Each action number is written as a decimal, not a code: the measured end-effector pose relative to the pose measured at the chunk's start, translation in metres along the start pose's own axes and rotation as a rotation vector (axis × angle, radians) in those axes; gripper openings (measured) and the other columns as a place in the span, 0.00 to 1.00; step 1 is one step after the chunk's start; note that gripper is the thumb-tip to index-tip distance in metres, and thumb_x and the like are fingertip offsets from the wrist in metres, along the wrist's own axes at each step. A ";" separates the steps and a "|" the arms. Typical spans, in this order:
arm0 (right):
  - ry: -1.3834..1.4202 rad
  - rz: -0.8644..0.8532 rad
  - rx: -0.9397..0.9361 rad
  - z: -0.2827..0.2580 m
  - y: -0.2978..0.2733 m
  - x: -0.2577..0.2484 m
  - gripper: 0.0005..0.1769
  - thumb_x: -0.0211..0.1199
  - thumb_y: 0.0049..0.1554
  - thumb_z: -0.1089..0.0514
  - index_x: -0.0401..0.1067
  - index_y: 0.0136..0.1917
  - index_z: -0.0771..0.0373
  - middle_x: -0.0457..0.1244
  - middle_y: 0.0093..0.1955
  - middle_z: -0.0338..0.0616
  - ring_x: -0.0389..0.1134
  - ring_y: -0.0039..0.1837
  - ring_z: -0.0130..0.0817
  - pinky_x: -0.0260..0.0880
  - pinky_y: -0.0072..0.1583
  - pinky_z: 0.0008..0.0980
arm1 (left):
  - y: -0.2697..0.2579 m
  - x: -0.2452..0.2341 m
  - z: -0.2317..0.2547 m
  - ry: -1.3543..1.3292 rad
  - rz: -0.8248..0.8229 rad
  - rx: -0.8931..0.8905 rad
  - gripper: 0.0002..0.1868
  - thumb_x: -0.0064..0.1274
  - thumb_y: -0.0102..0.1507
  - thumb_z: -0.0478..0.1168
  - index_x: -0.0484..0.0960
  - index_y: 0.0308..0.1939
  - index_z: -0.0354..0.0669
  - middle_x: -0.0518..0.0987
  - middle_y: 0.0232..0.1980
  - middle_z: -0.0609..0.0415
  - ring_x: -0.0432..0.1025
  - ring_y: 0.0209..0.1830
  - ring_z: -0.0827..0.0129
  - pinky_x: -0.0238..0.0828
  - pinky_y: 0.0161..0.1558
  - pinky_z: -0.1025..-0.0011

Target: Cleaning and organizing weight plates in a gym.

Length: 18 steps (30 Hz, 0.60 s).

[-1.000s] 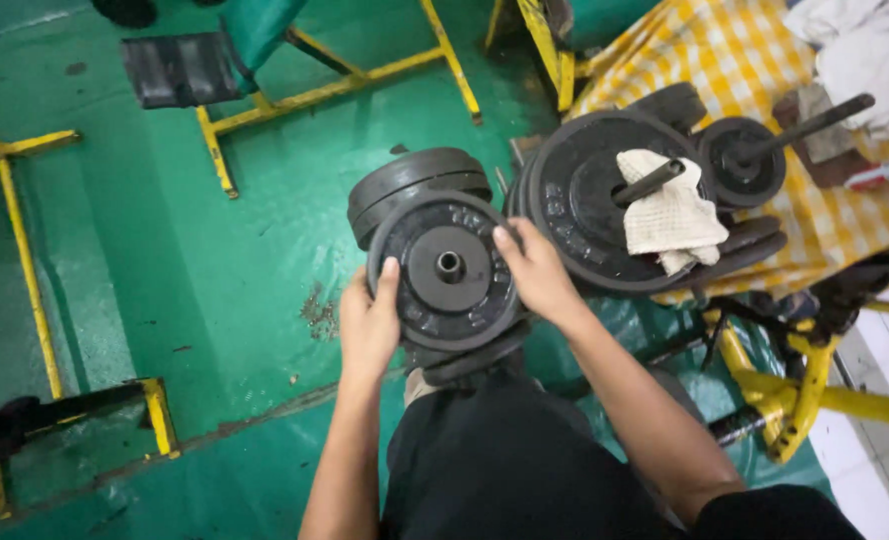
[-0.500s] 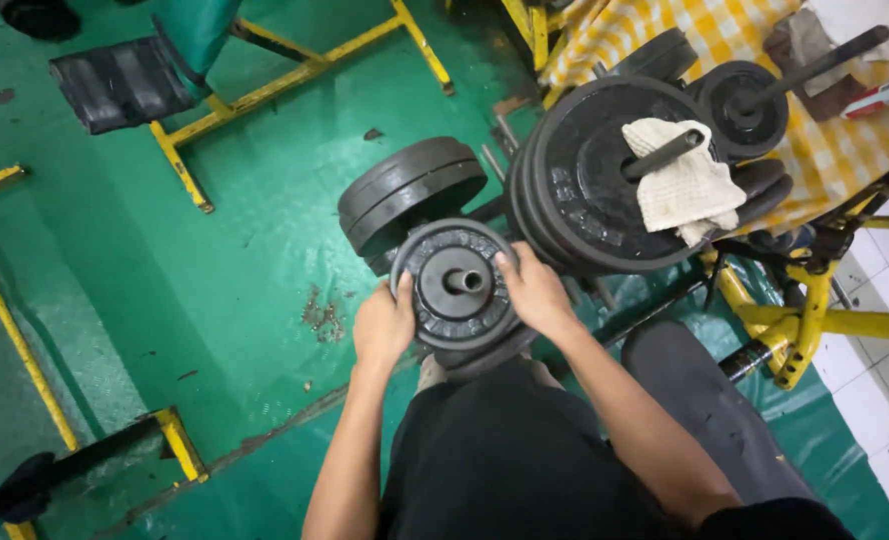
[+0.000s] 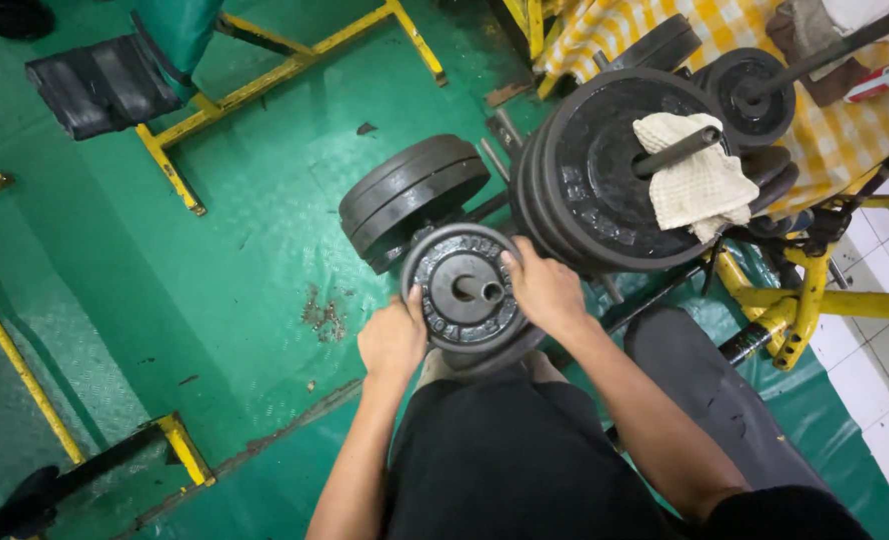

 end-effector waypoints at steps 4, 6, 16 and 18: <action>-0.045 -0.002 -0.005 0.002 0.003 0.003 0.22 0.49 0.65 0.42 0.65 0.68 0.53 0.69 0.43 0.66 0.70 0.49 0.68 0.68 0.53 0.63 | 0.001 0.000 -0.001 0.024 0.011 0.015 0.33 0.30 0.72 0.60 0.82 0.44 0.37 0.82 0.38 0.32 0.79 0.40 0.38 0.74 0.45 0.45; -0.058 0.064 -0.073 0.009 0.004 0.007 0.22 0.51 0.65 0.44 0.69 0.68 0.53 0.69 0.42 0.65 0.71 0.48 0.66 0.69 0.54 0.60 | 0.003 0.004 -0.002 0.061 0.006 0.030 0.33 0.30 0.72 0.61 0.82 0.43 0.36 0.82 0.36 0.32 0.79 0.38 0.38 0.75 0.43 0.46; -0.080 -0.068 -0.019 0.017 -0.010 -0.004 0.32 0.58 0.61 0.39 0.64 0.73 0.53 0.69 0.43 0.63 0.72 0.47 0.61 0.71 0.52 0.56 | -0.001 0.005 -0.001 0.045 0.098 0.039 0.32 0.33 0.71 0.62 0.82 0.44 0.39 0.82 0.33 0.32 0.78 0.34 0.37 0.74 0.39 0.44; 0.144 -0.015 -0.034 0.030 -0.008 0.017 0.30 0.58 0.61 0.40 0.65 0.73 0.52 0.69 0.45 0.62 0.70 0.49 0.64 0.69 0.52 0.58 | 0.001 0.006 0.000 0.062 0.130 0.025 0.31 0.33 0.71 0.62 0.82 0.46 0.40 0.82 0.32 0.33 0.78 0.33 0.36 0.74 0.37 0.43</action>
Point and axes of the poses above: each hand's wrist, its own y-axis towards the middle knuckle, its own x-axis out of the palm, z = x × y, the point moved 3 cm from there along y, towards the middle knuckle
